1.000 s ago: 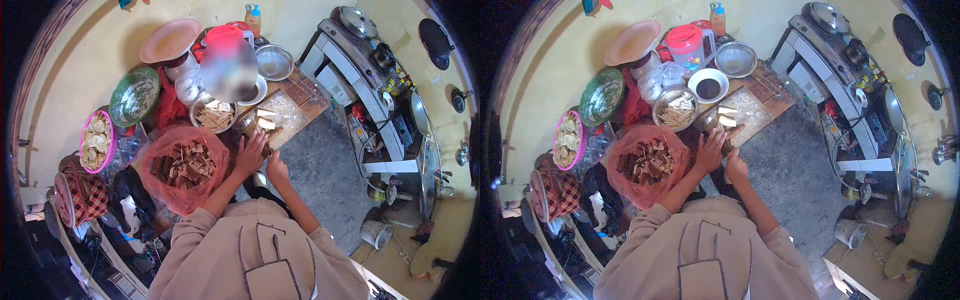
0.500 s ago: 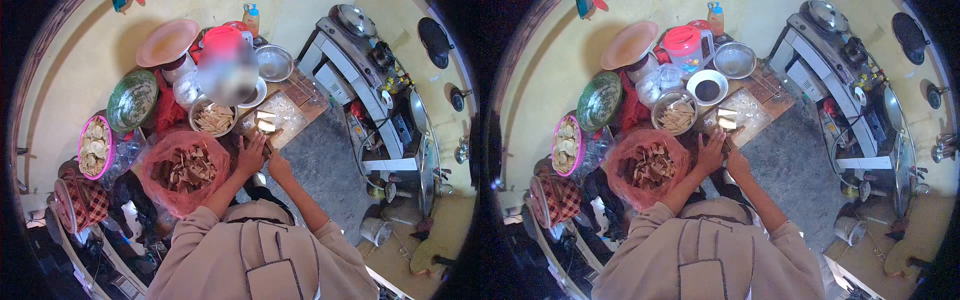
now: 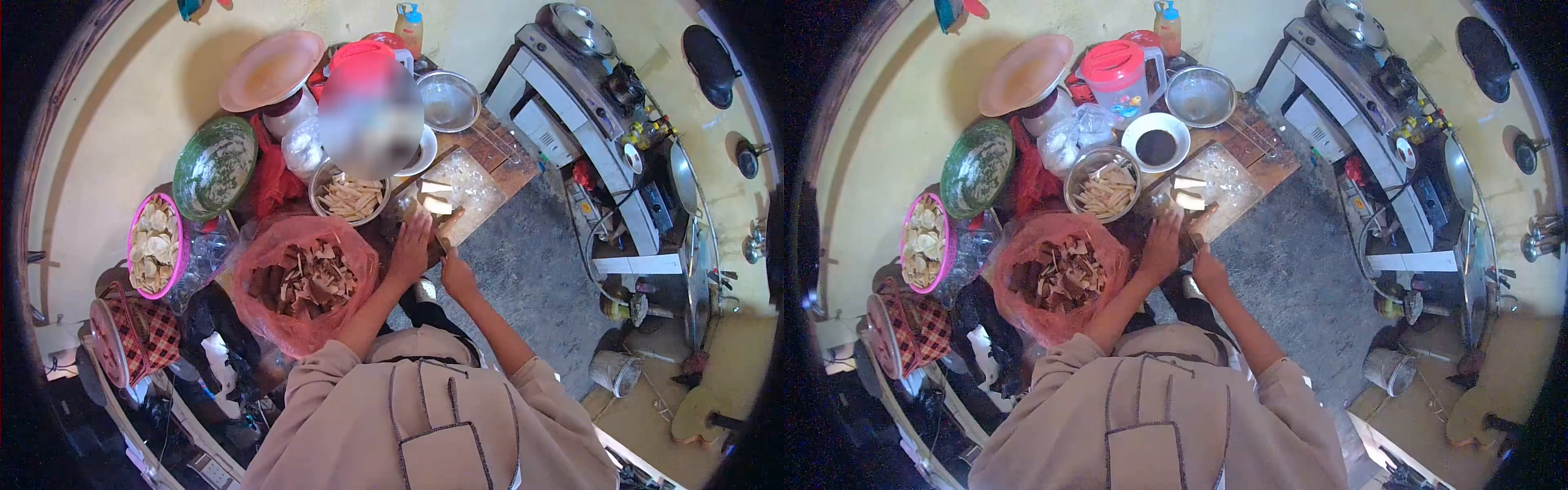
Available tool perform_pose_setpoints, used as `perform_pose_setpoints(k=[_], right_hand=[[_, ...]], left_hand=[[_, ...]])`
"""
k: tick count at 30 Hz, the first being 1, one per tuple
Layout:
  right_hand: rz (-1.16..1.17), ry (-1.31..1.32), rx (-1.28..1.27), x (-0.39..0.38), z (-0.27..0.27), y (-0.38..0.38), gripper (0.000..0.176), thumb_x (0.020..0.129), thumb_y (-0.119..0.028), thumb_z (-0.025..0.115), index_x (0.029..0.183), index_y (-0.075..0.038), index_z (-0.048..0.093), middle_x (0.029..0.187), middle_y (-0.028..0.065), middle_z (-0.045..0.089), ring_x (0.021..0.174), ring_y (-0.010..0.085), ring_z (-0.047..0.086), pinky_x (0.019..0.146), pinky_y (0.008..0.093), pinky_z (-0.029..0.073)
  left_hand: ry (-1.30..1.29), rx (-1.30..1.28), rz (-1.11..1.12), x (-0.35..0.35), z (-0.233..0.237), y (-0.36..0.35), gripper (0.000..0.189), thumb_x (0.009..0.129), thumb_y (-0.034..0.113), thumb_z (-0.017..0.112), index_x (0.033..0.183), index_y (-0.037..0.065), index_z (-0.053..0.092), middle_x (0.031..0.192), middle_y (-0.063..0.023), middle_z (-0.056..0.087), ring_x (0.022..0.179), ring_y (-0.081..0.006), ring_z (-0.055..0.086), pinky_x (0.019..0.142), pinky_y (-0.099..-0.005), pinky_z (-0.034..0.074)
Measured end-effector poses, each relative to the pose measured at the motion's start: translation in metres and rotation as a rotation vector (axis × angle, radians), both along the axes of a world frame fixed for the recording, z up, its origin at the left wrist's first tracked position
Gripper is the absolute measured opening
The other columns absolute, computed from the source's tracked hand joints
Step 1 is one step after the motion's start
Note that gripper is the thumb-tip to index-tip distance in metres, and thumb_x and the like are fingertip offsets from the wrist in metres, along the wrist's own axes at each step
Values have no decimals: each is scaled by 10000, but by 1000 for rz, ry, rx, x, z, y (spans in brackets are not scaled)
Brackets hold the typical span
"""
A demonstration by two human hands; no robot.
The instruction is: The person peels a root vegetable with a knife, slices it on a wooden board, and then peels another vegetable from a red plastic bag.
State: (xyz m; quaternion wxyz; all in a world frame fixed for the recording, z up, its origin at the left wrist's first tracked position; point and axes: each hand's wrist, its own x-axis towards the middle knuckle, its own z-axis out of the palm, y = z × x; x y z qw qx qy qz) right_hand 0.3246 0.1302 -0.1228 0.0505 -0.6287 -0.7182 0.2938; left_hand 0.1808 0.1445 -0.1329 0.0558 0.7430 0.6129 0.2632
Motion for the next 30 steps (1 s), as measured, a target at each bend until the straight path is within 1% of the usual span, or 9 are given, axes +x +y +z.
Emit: perform_pose_setpoints(k=[6,12,15,19,21,23,26,28,30], right_hand=[[139,164,60,17,-14,23,364,869,-261,407,1086,26,351,739,279,570,669,473,541,586,546,434],[58,199,95,-1,10,32,348,880,-307,399,1126,-65,354,814,297,558,754,469,535,633,538,420],[-103,305,86,-14,33,26,259,894,-308,398,923,-52,369,762,275,549,754,491,495,590,523,392],[-206,560,154,-28,43,14,249,903,-298,400,903,-49,385,626,192,485,576,366,503,521,394,389],[-153,645,139,-41,66,2,290,909,-302,372,982,-21,362,732,256,512,706,441,508,593,455,395],[-134,682,40,-61,107,-15,281,903,-266,393,971,5,355,754,281,529,737,483,509,608,478,401],[21,631,250,-98,136,-42,239,893,-231,416,972,-14,356,720,268,538,718,484,515,585,477,406],[129,548,273,-118,144,-55,249,895,-244,391,1012,-29,347,719,271,546,697,478,530,567,506,413],[187,522,221,-136,142,-66,259,897,-255,378,1028,-35,347,731,281,547,702,475,535,572,526,416]], left_hand=[[96,-198,129,-13,17,-4,477,675,315,639,1049,59,493,1027,-76,491,962,-259,447,818,-430,337],[-109,-270,305,-14,23,-7,389,726,339,622,1004,89,515,989,-88,509,948,-268,465,787,-393,367],[-691,-369,341,-19,-9,-1,368,772,317,595,1021,66,491,930,-103,522,868,-250,486,755,-367,374],[-1586,-551,139,-22,26,-13,361,868,313,461,1109,45,441,986,-94,529,919,-218,503,823,-329,372],[-1852,-453,-83,-27,55,-23,367,922,336,336,1122,48,445,1054,-57,507,960,-171,483,888,-310,355],[-1562,-343,100,-49,-16,-14,385,931,336,299,1149,44,424,1055,-59,504,962,-163,482,897,-306,348],[-1987,-135,182,-68,73,-40,395,933,332,303,1186,39,381,1084,-70,490,970,-162,484,884,-300,363],[-1958,-144,115,-84,148,-67,388,929,304,344,1217,42,344,1138,-82,464,1007,-190,474,894,-295,355],[-1636,-107,164,-114,119,-77,435,932,317,332,1261,34,305,1184,-88,424,1075,-179,415,919,-276,323]])
